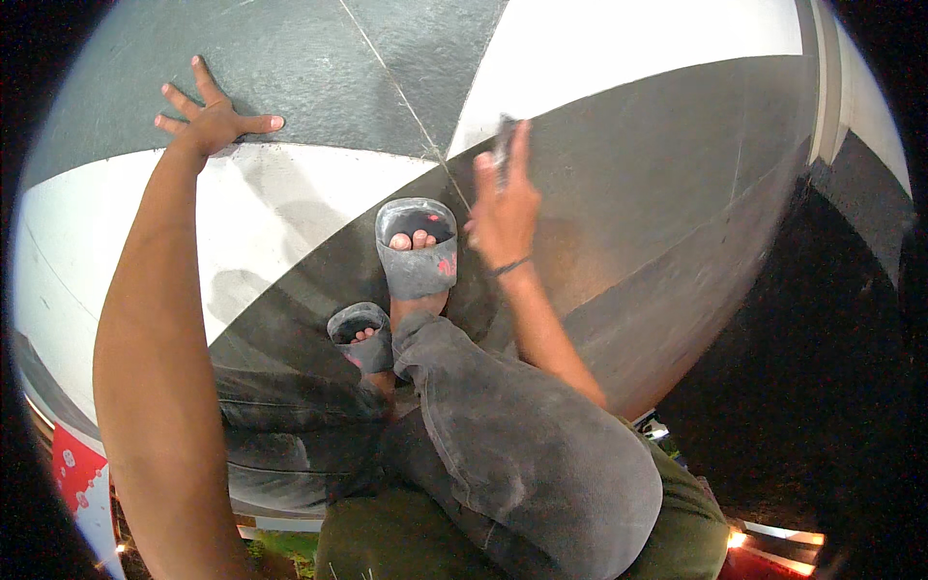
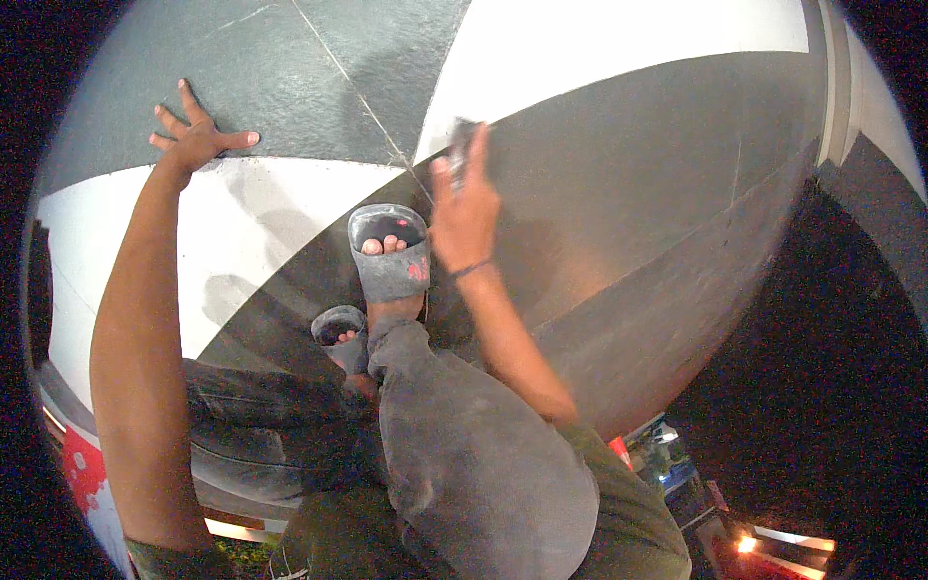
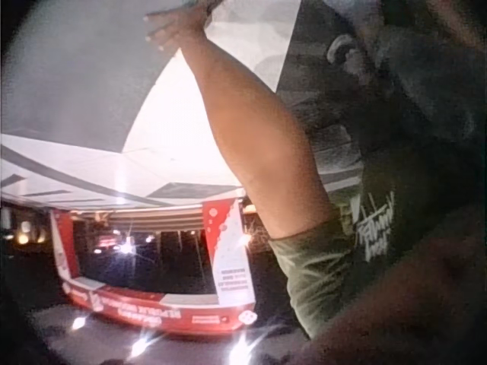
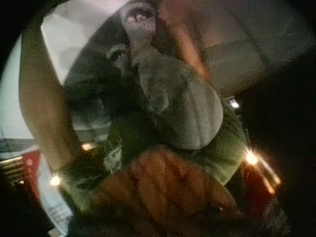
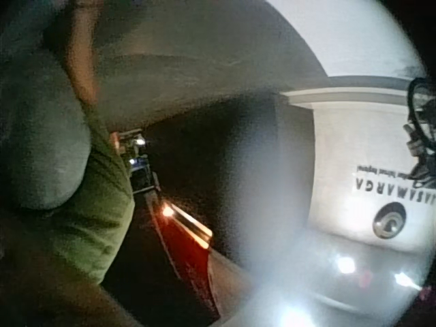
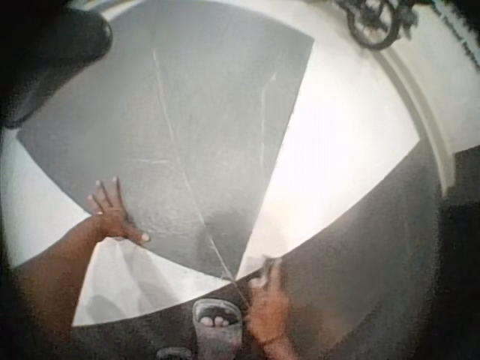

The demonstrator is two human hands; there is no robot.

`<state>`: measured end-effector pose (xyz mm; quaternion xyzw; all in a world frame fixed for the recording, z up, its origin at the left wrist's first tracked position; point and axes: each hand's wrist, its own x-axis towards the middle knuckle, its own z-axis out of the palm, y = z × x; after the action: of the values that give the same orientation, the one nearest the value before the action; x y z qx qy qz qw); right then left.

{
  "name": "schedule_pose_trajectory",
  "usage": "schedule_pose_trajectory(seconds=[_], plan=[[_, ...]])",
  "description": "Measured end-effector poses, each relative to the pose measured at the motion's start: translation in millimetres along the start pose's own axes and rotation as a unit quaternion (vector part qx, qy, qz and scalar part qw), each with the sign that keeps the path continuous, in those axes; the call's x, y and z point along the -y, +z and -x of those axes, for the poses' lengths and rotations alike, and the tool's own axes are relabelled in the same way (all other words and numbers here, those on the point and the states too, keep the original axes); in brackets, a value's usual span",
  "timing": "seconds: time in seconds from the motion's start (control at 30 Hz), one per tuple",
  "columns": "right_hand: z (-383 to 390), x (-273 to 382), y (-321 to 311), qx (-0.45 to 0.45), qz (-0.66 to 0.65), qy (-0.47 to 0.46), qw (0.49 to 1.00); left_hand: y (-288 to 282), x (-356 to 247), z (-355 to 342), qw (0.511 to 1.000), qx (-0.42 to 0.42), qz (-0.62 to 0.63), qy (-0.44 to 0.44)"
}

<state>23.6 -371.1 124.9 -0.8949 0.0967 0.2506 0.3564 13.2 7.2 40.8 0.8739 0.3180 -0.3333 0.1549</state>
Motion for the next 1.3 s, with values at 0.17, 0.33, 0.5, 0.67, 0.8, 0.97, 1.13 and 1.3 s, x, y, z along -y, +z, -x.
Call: schedule_pose_trajectory(seconds=[0.17, 0.33, 0.5, 0.67, 0.8, 0.97, 1.13, 1.3], plan=[[31, 2, 42, 0.056, -0.063, 0.001, 0.996, -1, -3, -3, 1.000, -0.003, 0.007, 0.003], [31, 15, 35, 0.084, -0.063, 0.047, 0.993, 4, 7, -6, 1.000, -0.010, 0.019, -0.015], [5, 0, 37, 0.024, -0.078, 0.010, 0.997, -1, -3, -5, 0.998, 0.007, 0.050, -0.029], [-10, 5, 43, 0.032, -0.157, 0.056, 0.986, 2, 6, -7, 0.999, -0.006, 0.017, -0.031], [-7, 7, 58, -0.015, -0.238, 0.072, 0.968, 2, 0, -8, 0.998, 0.015, 0.040, -0.042], [-19, -4, 60, -0.035, -0.228, 0.032, 0.972, 4, 2, -6, 0.998, 0.010, 0.038, -0.039], [-61, 6, 50, 0.009, -0.237, 0.065, 0.969, -4, -2, -2, 0.998, 0.032, 0.050, -0.036], [-83, 23, 49, -0.032, -0.204, 0.008, 0.978, -5, -4, 0, 0.996, 0.040, 0.064, -0.044]])
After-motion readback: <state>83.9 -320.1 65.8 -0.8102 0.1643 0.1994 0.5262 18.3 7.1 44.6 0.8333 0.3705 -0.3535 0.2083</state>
